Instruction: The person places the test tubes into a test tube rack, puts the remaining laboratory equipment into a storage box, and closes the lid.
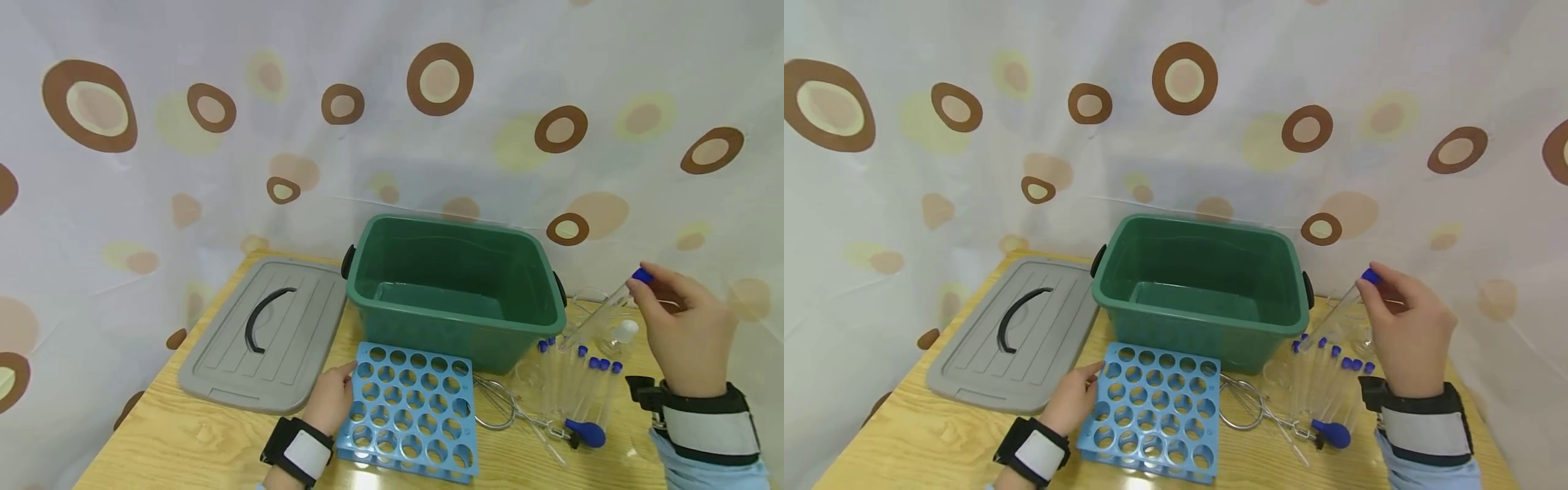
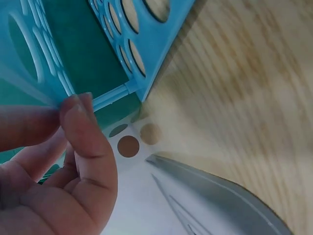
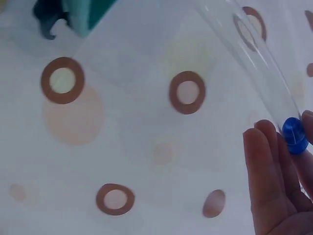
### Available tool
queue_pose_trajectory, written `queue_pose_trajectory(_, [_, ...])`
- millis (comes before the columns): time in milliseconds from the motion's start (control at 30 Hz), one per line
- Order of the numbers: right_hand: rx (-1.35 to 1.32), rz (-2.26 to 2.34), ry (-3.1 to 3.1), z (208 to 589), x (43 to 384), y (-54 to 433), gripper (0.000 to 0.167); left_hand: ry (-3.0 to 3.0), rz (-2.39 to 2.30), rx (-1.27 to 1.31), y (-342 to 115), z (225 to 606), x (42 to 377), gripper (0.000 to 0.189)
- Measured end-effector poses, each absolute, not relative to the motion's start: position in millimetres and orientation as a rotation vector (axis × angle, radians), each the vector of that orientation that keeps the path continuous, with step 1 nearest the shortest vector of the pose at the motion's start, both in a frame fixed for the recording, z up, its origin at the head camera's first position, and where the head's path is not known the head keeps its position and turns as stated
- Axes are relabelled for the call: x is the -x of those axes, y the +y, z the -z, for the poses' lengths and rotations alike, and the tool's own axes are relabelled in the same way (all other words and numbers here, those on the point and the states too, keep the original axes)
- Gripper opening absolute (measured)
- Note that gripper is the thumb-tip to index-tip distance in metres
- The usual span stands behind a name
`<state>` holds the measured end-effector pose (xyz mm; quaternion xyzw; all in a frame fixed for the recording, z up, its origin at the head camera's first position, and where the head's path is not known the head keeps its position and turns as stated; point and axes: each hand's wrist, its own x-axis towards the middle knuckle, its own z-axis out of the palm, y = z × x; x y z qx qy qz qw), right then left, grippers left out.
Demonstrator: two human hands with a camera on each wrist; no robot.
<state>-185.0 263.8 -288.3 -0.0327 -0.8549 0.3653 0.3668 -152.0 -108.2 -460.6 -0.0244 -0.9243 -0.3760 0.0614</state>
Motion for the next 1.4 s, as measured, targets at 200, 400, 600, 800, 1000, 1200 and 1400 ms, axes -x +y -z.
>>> queue_pose_trajectory(200, [-0.232,-0.966,-2.084,271.4,173.0,222.7,0.028,-2.760,1.203,0.080,-111.3,464.5,148.4,0.035])
queue_pose_trajectory(400, [-0.497,-0.993,-2.059,272.7,169.0,178.1,0.030,-2.734,1.187,0.085,-112.3,467.7,149.7,0.035])
queue_pose_trajectory(600, [-0.672,-0.982,-2.079,283.6,170.6,133.0,0.032,-2.726,1.215,0.087,-111.9,469.3,151.9,0.036])
queue_pose_trajectory(800, [-0.780,-1.023,-2.119,300.6,177.0,93.4,0.029,-2.726,1.277,0.055,-113.0,471.3,151.4,0.037])
queue_pose_trajectory(1000, [-0.843,-1.054,-2.149,319.6,181.2,68.7,0.029,-2.720,1.291,0.057,-113.8,472.9,149.9,0.036])
queue_pose_trajectory(1200, [-0.885,-1.031,-2.167,336.9,182.9,58.1,0.027,-2.722,1.294,0.054,-112.6,473.5,150.6,0.035])
queue_pose_trajectory(1400, [-0.896,-1.032,-2.203,353.4,183.6,50.9,0.026,-2.713,1.304,0.056,-114.1,474.1,150.9,0.035])
